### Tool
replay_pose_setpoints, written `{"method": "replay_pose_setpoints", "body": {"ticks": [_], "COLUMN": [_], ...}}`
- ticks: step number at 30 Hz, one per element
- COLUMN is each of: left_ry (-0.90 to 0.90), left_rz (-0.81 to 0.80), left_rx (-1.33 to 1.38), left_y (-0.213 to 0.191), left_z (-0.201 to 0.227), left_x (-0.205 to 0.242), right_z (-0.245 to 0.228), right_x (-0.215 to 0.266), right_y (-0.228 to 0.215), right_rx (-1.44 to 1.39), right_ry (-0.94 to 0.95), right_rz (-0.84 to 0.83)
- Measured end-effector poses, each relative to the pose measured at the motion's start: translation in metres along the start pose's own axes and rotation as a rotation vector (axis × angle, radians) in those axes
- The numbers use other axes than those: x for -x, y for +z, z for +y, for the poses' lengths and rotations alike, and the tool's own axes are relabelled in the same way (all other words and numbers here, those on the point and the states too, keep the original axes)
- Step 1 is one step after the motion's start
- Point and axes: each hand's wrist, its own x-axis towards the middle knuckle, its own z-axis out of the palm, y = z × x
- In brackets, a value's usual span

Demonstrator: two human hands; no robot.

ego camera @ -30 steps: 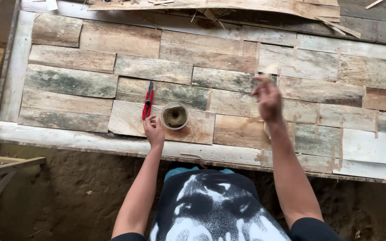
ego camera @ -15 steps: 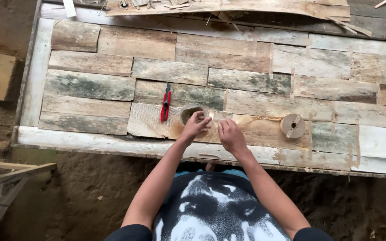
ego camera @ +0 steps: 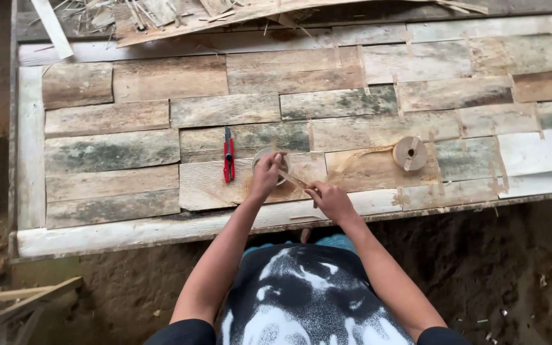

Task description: The person repeatedly scoops a paste-like substance from a small container and applies it to thin wooden strips on a wooden workbench. The person uses a small stick to spread the substance and places the strips onto the surface.

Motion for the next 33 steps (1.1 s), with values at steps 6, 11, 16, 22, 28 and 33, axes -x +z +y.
{"method": "replay_pose_setpoints", "body": {"ticks": [6, 11, 16, 22, 28, 33], "left_ry": [-0.076, 0.089, 0.073, 0.109, 0.089, 0.087], "left_rz": [-0.093, -0.043, 0.056, 0.212, 0.275, 0.12], "left_rx": [0.198, 0.208, 0.325, 0.525, 0.487, 0.342], "left_y": [-0.015, -0.035, -0.046, -0.029, -0.004, 0.019], "left_z": [0.017, 0.043, 0.056, 0.045, 0.046, 0.045], "left_x": [-0.004, -0.011, -0.027, -0.039, -0.043, -0.042], "right_z": [0.01, 0.045, 0.13, 0.218, 0.226, 0.104], "right_x": [0.006, 0.005, -0.009, -0.01, -0.014, -0.035], "right_y": [-0.012, -0.015, -0.022, -0.057, -0.102, -0.152], "right_rx": [-0.149, 0.109, 0.239, 0.311, 0.322, 0.127], "right_ry": [0.116, 0.207, 0.36, 0.614, 0.555, 0.183], "right_rz": [-0.068, -0.162, -0.102, 0.088, -0.224, -0.28]}}
